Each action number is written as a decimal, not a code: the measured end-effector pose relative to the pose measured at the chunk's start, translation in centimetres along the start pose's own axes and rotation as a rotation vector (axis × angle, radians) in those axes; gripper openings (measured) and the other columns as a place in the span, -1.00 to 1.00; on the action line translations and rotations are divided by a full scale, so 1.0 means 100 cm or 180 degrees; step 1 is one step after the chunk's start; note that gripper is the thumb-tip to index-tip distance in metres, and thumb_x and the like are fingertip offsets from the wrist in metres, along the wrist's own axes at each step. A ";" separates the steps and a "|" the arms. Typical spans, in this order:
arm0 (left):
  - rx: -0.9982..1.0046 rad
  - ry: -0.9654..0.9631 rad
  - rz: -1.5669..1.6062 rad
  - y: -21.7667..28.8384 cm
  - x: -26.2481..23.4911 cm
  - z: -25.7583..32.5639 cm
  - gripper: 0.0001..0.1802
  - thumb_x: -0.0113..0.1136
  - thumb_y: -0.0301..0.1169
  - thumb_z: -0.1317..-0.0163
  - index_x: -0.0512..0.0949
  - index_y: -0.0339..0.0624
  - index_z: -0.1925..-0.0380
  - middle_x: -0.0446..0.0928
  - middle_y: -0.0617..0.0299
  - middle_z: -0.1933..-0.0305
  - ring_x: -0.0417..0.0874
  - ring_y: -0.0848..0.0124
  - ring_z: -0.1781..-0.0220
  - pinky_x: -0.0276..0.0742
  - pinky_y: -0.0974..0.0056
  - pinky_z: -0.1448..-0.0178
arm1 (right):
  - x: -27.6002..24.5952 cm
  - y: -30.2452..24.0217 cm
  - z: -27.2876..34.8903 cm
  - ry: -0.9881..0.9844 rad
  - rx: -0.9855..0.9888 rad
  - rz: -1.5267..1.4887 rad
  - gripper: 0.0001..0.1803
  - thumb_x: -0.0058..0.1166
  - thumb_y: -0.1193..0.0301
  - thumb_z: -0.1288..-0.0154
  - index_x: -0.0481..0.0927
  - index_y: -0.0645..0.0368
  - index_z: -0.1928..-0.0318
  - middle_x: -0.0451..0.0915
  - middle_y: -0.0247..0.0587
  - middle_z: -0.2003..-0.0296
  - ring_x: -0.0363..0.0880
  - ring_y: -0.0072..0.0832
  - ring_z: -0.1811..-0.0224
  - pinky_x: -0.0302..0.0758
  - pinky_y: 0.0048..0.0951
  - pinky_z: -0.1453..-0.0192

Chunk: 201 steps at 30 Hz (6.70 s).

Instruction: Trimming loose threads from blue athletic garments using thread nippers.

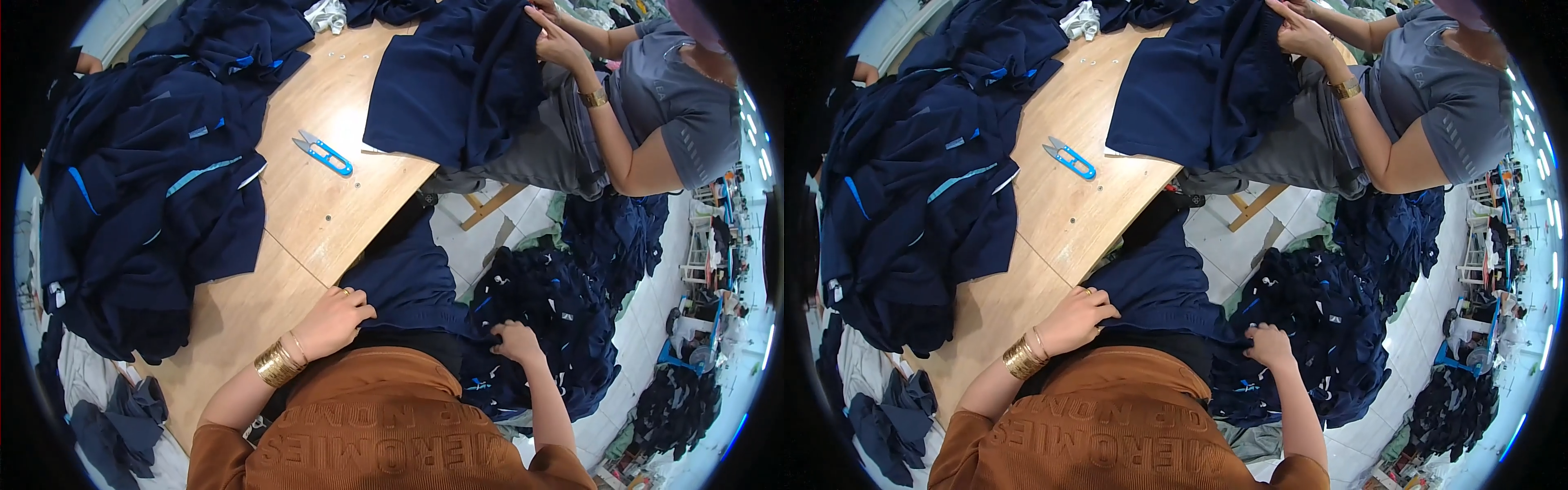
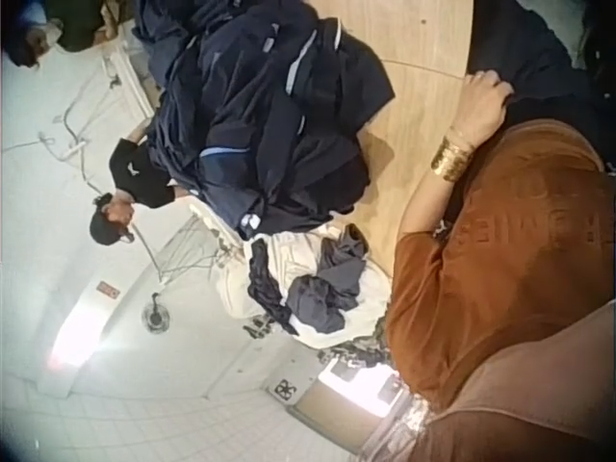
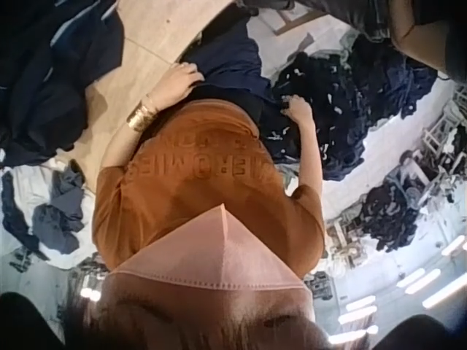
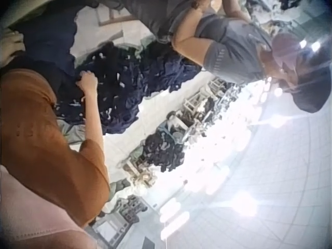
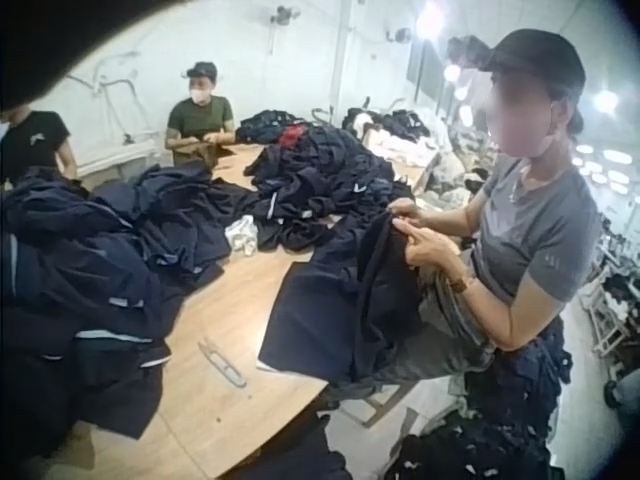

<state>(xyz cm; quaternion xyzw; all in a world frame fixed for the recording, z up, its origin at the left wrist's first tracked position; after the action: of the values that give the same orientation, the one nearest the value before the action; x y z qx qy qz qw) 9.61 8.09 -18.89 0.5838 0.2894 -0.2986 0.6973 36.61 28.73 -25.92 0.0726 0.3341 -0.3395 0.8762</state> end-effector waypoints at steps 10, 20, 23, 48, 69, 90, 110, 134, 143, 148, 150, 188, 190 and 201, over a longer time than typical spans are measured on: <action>0.0192 0.0246 0.0456 0.023 -0.026 -0.003 -0.65 0.15 -0.60 0.20 0.55 -0.10 0.29 0.41 0.22 0.31 0.42 0.25 0.19 0.31 0.23 0.05 | -0.080 -0.137 0.006 0.1311 -0.1728 -0.1544 -0.29 0.27 0.34 0.07 0.32 0.02 -0.17 0.29 -0.09 -0.11 0.27 -0.18 -0.18 0.25 -0.30 -0.22; -0.0355 0.2124 0.0721 0.002 -0.063 -0.026 -0.39 -0.01 -0.77 0.38 0.51 -0.13 0.17 0.47 0.13 0.22 0.45 0.13 0.07 0.39 0.21 -0.04 | -0.211 -0.112 0.093 0.4089 -0.1449 -0.2607 -0.77 -0.03 0.55 -0.03 0.55 0.31 0.25 0.54 -0.24 0.34 0.52 -0.52 0.26 0.40 -0.58 0.12; -0.0477 0.2664 0.0244 -0.006 -0.085 -0.017 -0.42 0.02 -0.77 0.34 0.50 -0.17 0.16 0.49 0.12 0.15 0.46 0.13 0.07 0.38 0.20 -0.04 | -0.232 -0.074 0.130 0.5214 -0.1291 -0.2729 -0.74 -0.04 0.53 -0.03 0.53 0.32 0.21 0.54 -0.19 0.28 0.51 -0.49 0.26 0.41 -0.55 0.10; -0.0657 0.3240 -0.1248 -0.038 -0.134 0.059 -0.38 0.09 -0.74 0.28 0.50 -0.10 0.07 0.49 0.20 0.06 0.60 0.26 0.24 0.50 0.36 0.28 | -0.219 -0.034 0.116 0.5105 -0.0076 -0.0136 -0.56 0.16 0.48 -0.01 0.48 0.21 0.02 0.55 -0.14 0.15 0.53 -0.17 0.11 0.43 -0.34 -0.01; -0.0492 0.3257 -0.0869 -0.038 -0.133 0.055 -0.46 0.03 -0.74 0.23 0.54 -0.16 0.13 0.54 0.16 0.17 0.60 0.25 0.29 0.48 0.41 0.28 | -0.219 -0.055 0.107 0.4626 -0.0318 -0.0465 -0.56 0.08 0.61 0.06 0.50 0.25 0.05 0.55 -0.07 0.17 0.55 -0.20 0.13 0.43 -0.38 0.02; -0.1452 0.1770 0.5343 -0.089 -0.070 0.060 -0.70 0.11 -0.26 -0.22 0.58 -0.34 0.36 0.60 0.27 0.34 0.58 0.58 0.39 0.49 0.52 0.22 | -0.176 -0.051 0.010 0.0655 -0.0700 -0.5042 -0.75 0.09 0.46 -0.09 0.56 0.45 0.29 0.62 -0.15 0.36 0.60 -0.44 0.34 0.50 -0.53 0.16; -0.1797 0.1961 0.5546 -0.108 -0.051 0.060 -0.74 0.11 -0.28 -0.22 0.57 -0.29 0.35 0.59 0.27 0.31 0.57 0.57 0.33 0.46 0.48 0.17 | -0.175 -0.067 0.000 0.0233 -0.0980 -0.6328 -0.64 0.08 0.47 -0.10 0.45 0.57 0.18 0.58 0.11 0.24 0.61 -0.22 0.25 0.54 -0.33 0.05; 0.0052 0.0481 0.2942 0.005 -0.077 -0.038 -0.66 0.24 -0.20 -0.11 0.52 -0.17 0.21 0.58 0.23 0.19 0.54 0.37 0.03 0.35 0.30 -0.13 | -0.207 -0.153 0.036 0.0130 -0.1761 -0.4807 -0.59 0.29 0.42 0.23 0.59 0.47 0.32 0.61 -0.15 0.41 0.54 -0.50 0.38 0.42 -0.56 0.20; -0.0229 0.1046 0.3672 0.020 -0.108 -0.017 -0.84 0.18 -0.40 -0.16 0.51 -0.28 0.46 0.45 0.39 0.48 0.40 0.63 0.39 0.34 0.48 0.23 | -0.205 -0.126 0.014 0.2784 -0.0891 -0.1010 -0.76 0.07 0.64 0.17 0.54 0.11 0.38 0.52 -0.20 0.30 0.49 -0.19 0.19 0.43 -0.31 0.13; -0.0112 0.2672 0.5067 0.002 -0.135 0.034 -0.80 0.17 -0.43 -0.10 0.47 -0.23 0.26 0.53 0.23 0.30 0.56 0.48 0.29 0.48 0.40 0.16 | -0.209 -0.050 0.010 0.3650 -0.0012 -0.0964 -0.71 0.03 0.70 0.17 0.57 0.12 0.36 0.56 -0.14 0.36 0.55 -0.19 0.30 0.46 -0.34 0.19; 0.0174 0.3149 0.5525 -0.012 -0.141 0.049 -0.72 0.08 -0.36 -0.19 0.39 -0.28 0.15 0.53 0.13 0.26 0.58 0.39 0.21 0.49 0.36 0.04 | -0.210 -0.017 0.012 0.3466 0.0089 -0.1686 -0.72 0.00 0.73 0.11 0.60 0.19 0.34 0.61 -0.17 0.46 0.58 -0.38 0.42 0.46 -0.49 0.26; -0.1423 0.3379 0.3189 -0.058 -0.146 0.121 -0.77 0.08 -0.25 -0.24 0.52 -0.19 0.42 0.45 0.42 0.38 0.40 0.69 0.29 0.30 0.51 0.21 | -0.196 -0.110 -0.037 0.0755 -0.0712 -0.4149 -0.81 0.13 0.38 0.17 0.52 0.25 0.54 0.50 -0.34 0.52 0.42 -0.54 0.44 0.36 -0.56 0.23; -0.1996 0.3204 0.3137 -0.096 -0.105 0.109 -0.77 0.10 -0.37 -0.23 0.44 -0.22 0.57 0.31 0.52 0.54 0.26 0.71 0.44 0.20 0.52 0.35 | -0.157 -0.109 -0.089 0.0314 -0.0635 -0.3559 -0.78 0.13 0.34 0.10 0.55 0.27 0.49 0.48 -0.38 0.53 0.42 -0.58 0.42 0.34 -0.57 0.20; -0.1152 0.3091 -0.0382 -0.016 -0.142 0.064 -0.69 0.14 -0.58 -0.01 0.48 -0.20 0.18 0.47 0.11 0.08 0.46 0.19 0.05 0.36 0.24 -0.05 | -0.175 -0.236 -0.025 0.2869 -0.2692 -0.1392 -0.58 0.25 0.38 0.09 0.53 0.04 0.11 0.45 -0.20 0.10 0.37 -0.25 0.00 0.25 -0.29 -0.10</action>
<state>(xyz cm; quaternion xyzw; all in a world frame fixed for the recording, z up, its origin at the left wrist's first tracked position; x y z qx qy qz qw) -0.52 2.67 -8.25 0.5076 0.6595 0.0219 0.5541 10.51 21.25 -14.40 -0.2127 0.7804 -0.2854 0.5141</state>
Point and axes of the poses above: each hand's wrist, its own z-axis away from the middle knuckle, its own x-axis out of the palm, y = z × x, the point moved 5 cm from there along -z, towards the middle knuckle
